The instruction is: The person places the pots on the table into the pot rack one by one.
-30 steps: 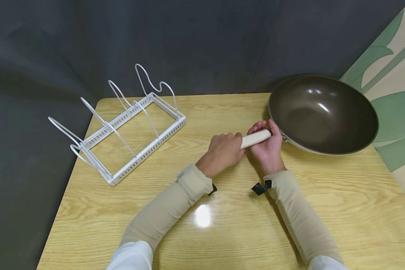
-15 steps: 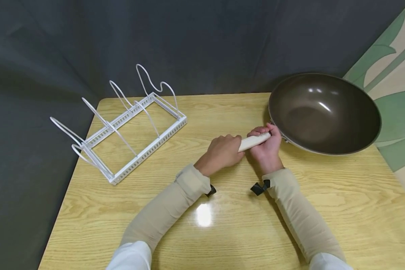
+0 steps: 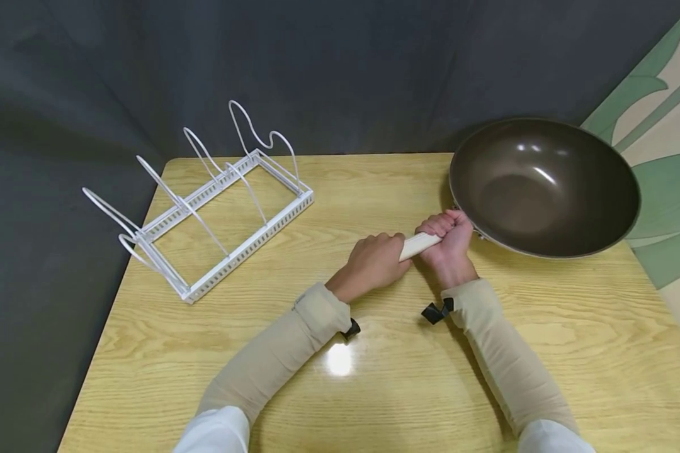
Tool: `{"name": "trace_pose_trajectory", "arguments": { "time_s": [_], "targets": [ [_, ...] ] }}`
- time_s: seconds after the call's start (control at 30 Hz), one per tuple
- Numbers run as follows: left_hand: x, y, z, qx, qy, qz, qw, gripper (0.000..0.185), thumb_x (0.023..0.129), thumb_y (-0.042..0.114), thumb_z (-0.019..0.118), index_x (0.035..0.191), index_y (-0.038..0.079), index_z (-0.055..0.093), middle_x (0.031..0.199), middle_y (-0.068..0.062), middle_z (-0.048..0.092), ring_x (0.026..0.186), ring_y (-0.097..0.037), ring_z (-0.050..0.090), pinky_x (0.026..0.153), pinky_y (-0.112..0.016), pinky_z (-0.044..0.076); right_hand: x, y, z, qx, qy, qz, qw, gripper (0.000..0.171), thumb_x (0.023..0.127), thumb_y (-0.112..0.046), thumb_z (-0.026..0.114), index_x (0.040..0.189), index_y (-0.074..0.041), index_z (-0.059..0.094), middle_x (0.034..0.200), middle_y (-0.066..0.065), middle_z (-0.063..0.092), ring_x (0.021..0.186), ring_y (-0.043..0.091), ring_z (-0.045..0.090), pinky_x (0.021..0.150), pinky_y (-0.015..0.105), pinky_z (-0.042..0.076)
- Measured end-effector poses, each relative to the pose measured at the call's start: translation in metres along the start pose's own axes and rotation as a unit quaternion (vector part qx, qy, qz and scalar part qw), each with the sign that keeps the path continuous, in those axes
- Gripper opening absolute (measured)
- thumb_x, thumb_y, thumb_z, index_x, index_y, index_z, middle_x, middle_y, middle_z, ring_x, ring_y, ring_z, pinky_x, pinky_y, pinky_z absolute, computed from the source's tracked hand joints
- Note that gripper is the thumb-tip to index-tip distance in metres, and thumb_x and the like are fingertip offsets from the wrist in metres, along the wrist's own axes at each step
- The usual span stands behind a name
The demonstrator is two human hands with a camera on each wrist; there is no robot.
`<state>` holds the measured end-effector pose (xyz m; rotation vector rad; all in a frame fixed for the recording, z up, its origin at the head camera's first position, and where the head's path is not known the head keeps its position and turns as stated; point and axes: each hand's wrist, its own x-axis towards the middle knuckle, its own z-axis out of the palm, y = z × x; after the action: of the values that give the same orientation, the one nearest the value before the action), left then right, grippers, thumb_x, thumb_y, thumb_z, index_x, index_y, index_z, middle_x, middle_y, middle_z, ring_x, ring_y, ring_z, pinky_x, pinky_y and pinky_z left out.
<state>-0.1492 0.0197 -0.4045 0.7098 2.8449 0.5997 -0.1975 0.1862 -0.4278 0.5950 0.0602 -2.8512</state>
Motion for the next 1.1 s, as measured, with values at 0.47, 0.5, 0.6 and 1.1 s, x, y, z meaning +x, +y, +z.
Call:
{"name": "trace_pose_trajectory", "arguments": {
  "time_s": [0.47,0.5,0.6,1.1],
  "targets": [
    [-0.006,-0.008,0.01,-0.041,0.0,-0.007,0.9991,0.019,0.095,0.023,0.072,0.103,0.007,0.064,0.077,-0.001,0.059,0.064,-0.016,0.056,0.051,-0.03,0.045,0.002,0.003,-0.008,-0.036,0.004,0.007,0.999,0.03,0.076,-0.009,0.053,0.056,-0.016,0.032,0.042,0.0,0.035,0.036,0.014,0.031,0.038,0.029,0.031],
    [-0.005,-0.008,0.01,-0.044,0.0,-0.006,0.999,0.019,0.094,0.022,0.072,0.102,0.008,0.064,0.077,-0.001,0.059,0.064,-0.016,0.056,0.051,-0.03,0.045,0.002,0.002,-0.008,-0.037,0.005,0.006,0.999,0.03,0.076,-0.009,0.053,0.056,-0.016,0.032,0.042,-0.001,0.035,0.035,0.014,0.032,0.038,0.029,0.031],
    [-0.003,-0.008,0.012,-0.058,-0.003,-0.006,0.9983,0.018,0.093,0.022,0.073,0.101,0.009,0.064,0.077,0.0,0.059,0.064,-0.016,0.056,0.051,-0.029,0.044,0.002,0.0,-0.008,-0.043,0.014,-0.001,0.999,0.03,0.075,-0.008,0.053,0.056,-0.016,0.032,0.042,-0.001,0.035,0.035,0.014,0.032,0.037,0.029,0.031],
    [0.0,-0.002,0.022,-0.083,0.036,0.002,0.9959,0.021,0.093,0.022,0.073,0.105,0.009,0.064,0.075,0.001,0.058,0.06,-0.014,0.054,0.048,-0.027,0.043,-0.005,-0.007,0.007,-0.078,-0.025,-0.017,0.997,0.028,0.073,-0.006,0.053,0.057,-0.015,0.032,0.043,-0.001,0.036,0.035,0.014,0.03,0.037,0.029,0.03]
  ]
}}
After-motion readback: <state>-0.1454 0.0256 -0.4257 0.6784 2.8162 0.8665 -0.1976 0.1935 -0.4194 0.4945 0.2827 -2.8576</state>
